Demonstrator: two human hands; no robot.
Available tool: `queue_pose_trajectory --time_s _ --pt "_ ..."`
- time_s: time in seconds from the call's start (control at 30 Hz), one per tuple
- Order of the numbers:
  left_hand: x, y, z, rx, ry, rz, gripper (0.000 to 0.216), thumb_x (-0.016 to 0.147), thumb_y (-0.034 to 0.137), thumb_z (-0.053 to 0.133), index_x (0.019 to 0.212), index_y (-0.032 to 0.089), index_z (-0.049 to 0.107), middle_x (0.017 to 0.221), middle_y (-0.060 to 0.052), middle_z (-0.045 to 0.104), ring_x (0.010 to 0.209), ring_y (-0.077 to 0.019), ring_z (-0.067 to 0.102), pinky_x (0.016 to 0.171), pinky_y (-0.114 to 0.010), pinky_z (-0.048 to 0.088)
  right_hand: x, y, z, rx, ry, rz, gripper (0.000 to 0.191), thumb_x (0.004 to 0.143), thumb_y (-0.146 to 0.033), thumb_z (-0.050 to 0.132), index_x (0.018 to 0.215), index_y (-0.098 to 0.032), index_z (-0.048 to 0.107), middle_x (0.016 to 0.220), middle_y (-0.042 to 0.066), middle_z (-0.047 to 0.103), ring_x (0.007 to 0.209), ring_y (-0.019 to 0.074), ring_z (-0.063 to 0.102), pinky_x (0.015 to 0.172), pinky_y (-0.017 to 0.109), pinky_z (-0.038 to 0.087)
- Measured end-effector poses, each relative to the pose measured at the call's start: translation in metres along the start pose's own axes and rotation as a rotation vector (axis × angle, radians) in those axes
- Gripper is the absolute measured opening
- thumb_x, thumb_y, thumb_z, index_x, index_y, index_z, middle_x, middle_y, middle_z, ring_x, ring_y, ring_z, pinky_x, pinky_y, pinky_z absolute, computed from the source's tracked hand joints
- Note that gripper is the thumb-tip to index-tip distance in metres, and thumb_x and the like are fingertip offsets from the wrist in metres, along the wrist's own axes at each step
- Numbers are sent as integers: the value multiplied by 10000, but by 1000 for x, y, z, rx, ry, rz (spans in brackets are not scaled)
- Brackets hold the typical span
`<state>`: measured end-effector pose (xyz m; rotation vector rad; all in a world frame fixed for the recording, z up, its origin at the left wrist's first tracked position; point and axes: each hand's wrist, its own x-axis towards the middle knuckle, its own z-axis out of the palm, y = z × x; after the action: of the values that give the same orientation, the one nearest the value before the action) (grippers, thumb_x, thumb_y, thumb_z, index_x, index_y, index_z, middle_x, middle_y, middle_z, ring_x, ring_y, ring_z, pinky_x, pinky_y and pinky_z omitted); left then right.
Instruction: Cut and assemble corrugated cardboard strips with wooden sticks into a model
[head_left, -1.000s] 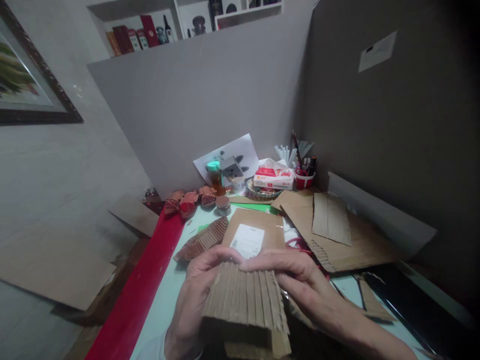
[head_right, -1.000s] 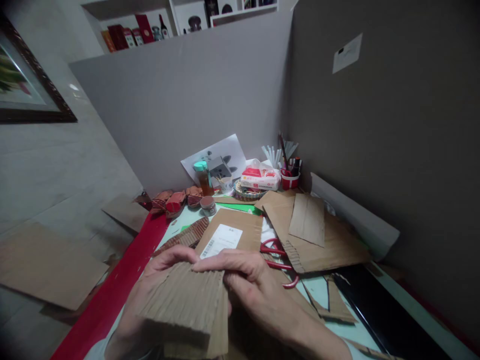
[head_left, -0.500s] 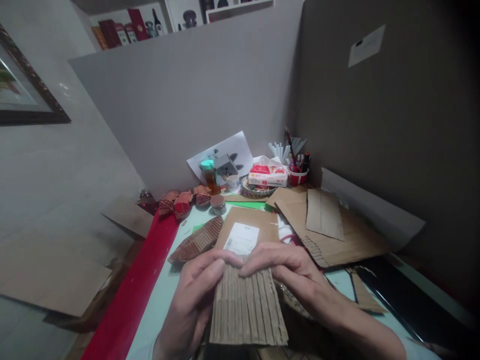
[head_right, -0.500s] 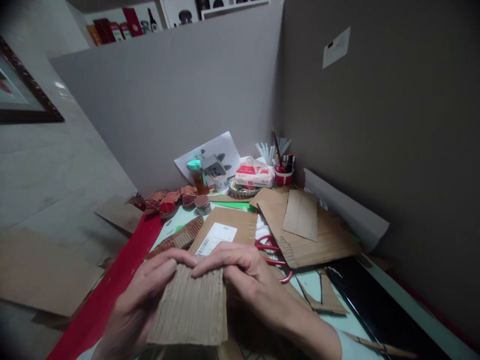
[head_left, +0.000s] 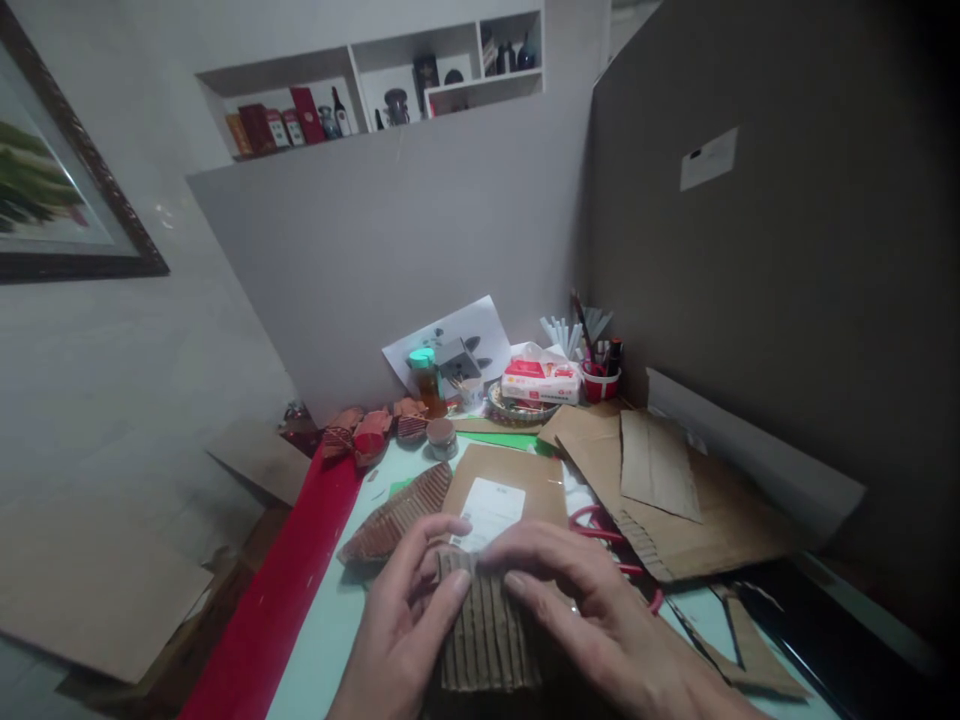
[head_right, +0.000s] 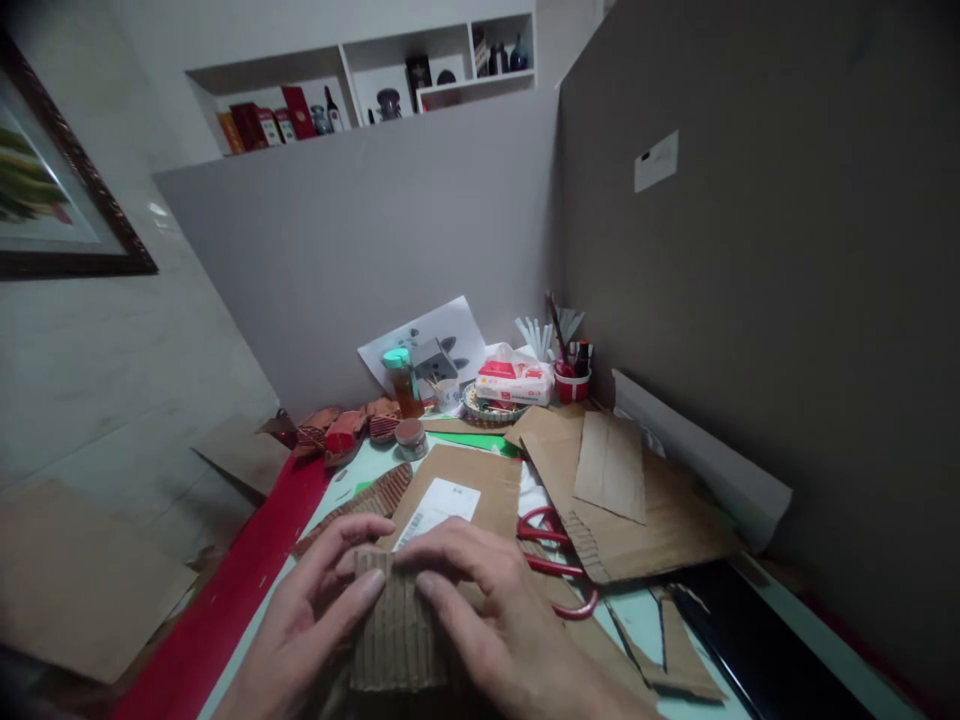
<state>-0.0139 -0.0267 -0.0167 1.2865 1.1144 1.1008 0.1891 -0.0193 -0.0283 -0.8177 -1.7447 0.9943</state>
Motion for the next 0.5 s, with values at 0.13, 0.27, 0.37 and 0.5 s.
queue_pose_trajectory --time_s 0.13,0.27,0.37,0.5 --pt "0 -6 1 74 42 -4 409 901 636 681 994 238 682 746 34 600 689 -136 505 637 -232 366 -2 5 7 -76 69 125 413 991 -450 599 1358 -269 653 1297 73 727 1138 271 681 986 397 513" --pt "-5 -6 7 221 117 103 367 932 568 666 780 237 710 717 24 578 669 -142 459 619 -249 329 -1 7 3 -94 11 141 327 987 -430 618 1261 -276 705 1215 44 747 1104 260 676 997 399 489" --pt "-9 -7 12 288 125 159 366 940 541 658 743 237 715 693 11 595 653 -153 508 626 -260 344 2 5 -2 -129 -55 144 244 969 -458 686 1130 -296 769 1111 17 777 1063 266 679 945 386 477" --pt "-8 -6 13 273 125 203 346 940 511 672 747 233 748 670 16 611 652 -144 537 642 -238 370 5 -4 -1 -124 -18 89 242 997 -424 652 926 -228 774 914 14 778 893 220 686 836 332 471"
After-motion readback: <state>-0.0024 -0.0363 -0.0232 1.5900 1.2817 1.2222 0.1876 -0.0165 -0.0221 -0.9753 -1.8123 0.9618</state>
